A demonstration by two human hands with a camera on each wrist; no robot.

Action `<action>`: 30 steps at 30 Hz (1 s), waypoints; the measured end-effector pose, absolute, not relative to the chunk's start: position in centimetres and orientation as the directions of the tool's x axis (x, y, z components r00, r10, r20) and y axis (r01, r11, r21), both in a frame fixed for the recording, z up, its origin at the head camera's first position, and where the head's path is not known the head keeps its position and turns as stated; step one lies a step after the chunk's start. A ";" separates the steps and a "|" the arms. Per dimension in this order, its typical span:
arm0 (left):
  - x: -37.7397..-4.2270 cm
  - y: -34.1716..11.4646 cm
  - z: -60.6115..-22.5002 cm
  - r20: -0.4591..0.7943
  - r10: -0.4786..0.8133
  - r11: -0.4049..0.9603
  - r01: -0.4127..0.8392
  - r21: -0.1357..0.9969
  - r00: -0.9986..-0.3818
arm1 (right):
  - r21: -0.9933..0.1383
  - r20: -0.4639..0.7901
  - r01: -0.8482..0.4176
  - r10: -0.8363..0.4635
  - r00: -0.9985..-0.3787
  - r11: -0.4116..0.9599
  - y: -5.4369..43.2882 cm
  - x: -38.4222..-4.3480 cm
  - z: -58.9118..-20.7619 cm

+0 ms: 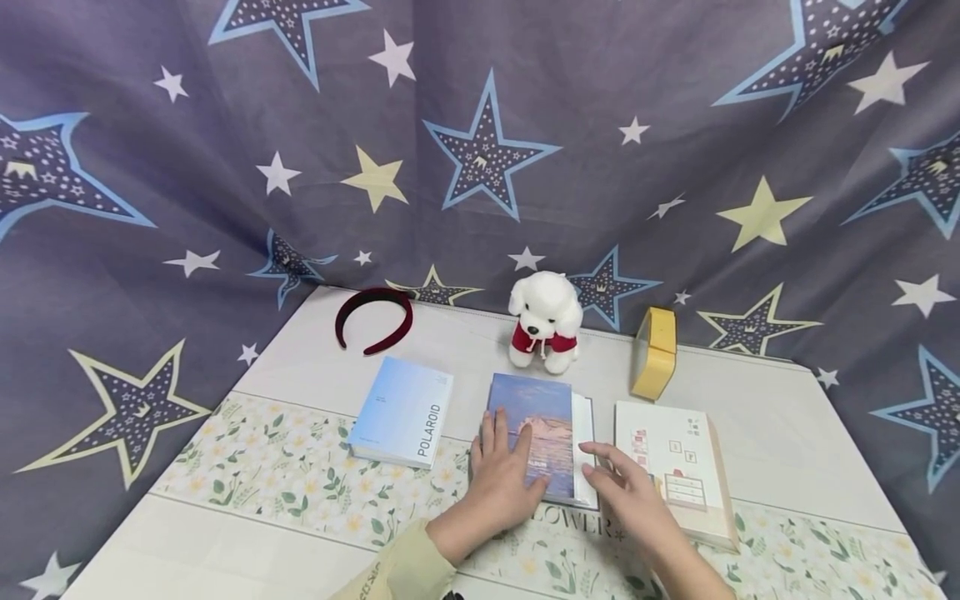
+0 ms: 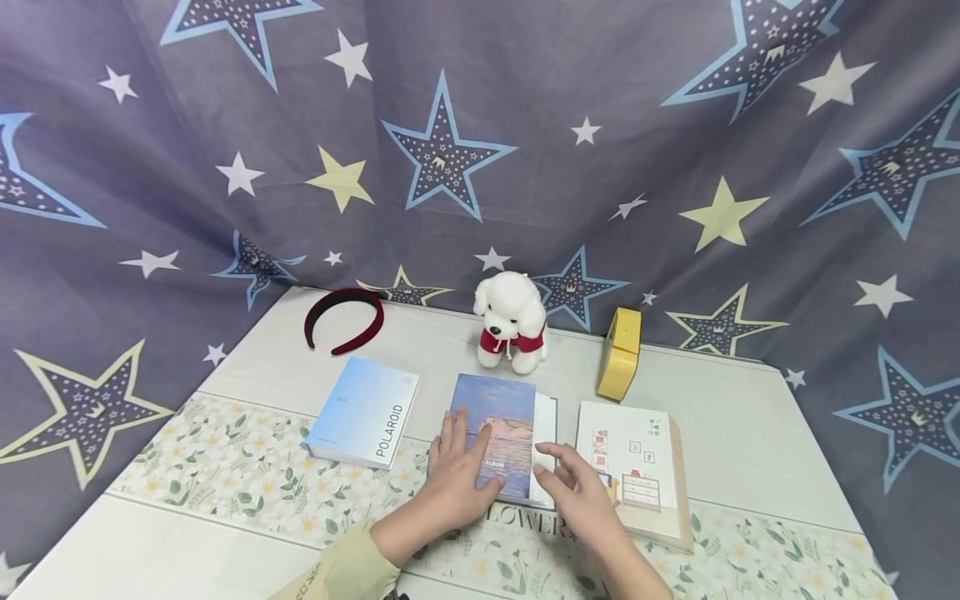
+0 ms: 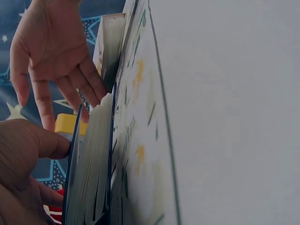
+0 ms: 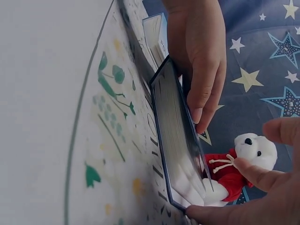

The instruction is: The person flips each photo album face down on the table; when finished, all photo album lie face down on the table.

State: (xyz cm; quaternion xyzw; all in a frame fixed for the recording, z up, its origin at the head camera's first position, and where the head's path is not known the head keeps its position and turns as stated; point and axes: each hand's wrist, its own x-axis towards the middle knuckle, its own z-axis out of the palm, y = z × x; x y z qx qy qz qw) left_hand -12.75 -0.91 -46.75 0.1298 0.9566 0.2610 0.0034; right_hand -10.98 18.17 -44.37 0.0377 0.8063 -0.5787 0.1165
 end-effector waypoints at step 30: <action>-13.7 -2.2 -46.9 -0.008 0.234 0.590 0.136 0.796 -0.972 | -0.969 -0.227 0.232 0.064 -0.972 0.082 18.7 -10.9 -43.9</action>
